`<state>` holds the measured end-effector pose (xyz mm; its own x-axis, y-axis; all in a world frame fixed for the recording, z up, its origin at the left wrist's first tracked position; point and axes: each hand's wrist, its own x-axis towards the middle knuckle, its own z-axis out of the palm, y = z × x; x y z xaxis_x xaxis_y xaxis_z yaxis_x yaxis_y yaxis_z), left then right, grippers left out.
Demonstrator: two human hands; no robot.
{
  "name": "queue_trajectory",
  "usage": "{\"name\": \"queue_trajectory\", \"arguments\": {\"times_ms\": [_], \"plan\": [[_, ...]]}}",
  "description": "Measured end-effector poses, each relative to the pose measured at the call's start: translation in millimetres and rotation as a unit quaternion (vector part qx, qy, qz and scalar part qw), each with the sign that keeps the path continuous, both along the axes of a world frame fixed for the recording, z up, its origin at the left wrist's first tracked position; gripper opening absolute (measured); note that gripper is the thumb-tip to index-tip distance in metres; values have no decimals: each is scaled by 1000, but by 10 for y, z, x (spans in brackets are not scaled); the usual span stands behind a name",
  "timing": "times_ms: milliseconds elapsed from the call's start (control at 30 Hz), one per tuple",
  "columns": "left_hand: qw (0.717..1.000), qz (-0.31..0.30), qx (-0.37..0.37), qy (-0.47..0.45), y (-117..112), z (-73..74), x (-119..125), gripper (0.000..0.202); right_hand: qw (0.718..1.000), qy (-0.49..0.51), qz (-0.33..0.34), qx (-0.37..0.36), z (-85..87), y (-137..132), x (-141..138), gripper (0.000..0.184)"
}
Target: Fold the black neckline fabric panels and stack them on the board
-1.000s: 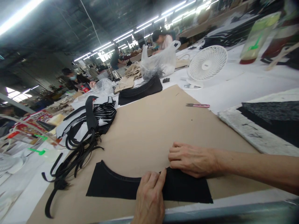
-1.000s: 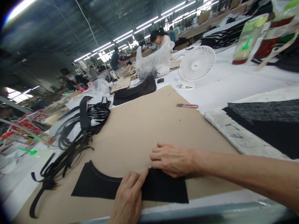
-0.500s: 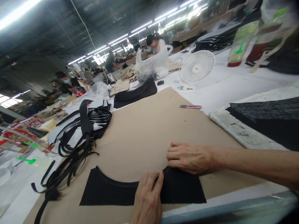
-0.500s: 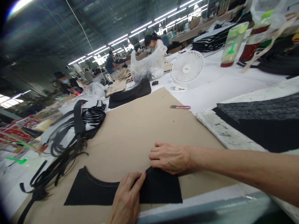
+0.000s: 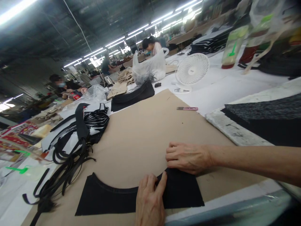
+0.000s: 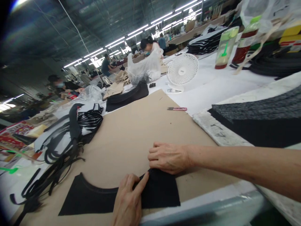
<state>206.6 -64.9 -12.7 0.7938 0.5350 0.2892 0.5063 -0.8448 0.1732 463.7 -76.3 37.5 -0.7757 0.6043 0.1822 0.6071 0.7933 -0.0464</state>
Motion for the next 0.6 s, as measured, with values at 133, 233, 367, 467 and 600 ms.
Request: {"name": "queue_trajectory", "arguments": {"times_ms": [133, 233, 367, 467, 600], "plan": [[998, -37, -22, -36, 19, -13, 39, 57, 1000, -11, 6, 10, -13, -4, 37, 5], [996, -49, -65, -28, 26, 27, 86, 54, 1000, -12, 15, 13, -8, -12, 66, 8], [998, -25, -62, 6, -1, 97, 146, 63, 999, -15, 23, 17, 5, -14, 110, 8], [999, -15, -42, 25, -21, 105, 180, 65, 999, -20, 21, 23, 3, -14, 140, 10], [999, -10, 4, 33, -30, 36, 201, 61, 999, -20, 22, 32, -16, -26, 163, 12]]}}
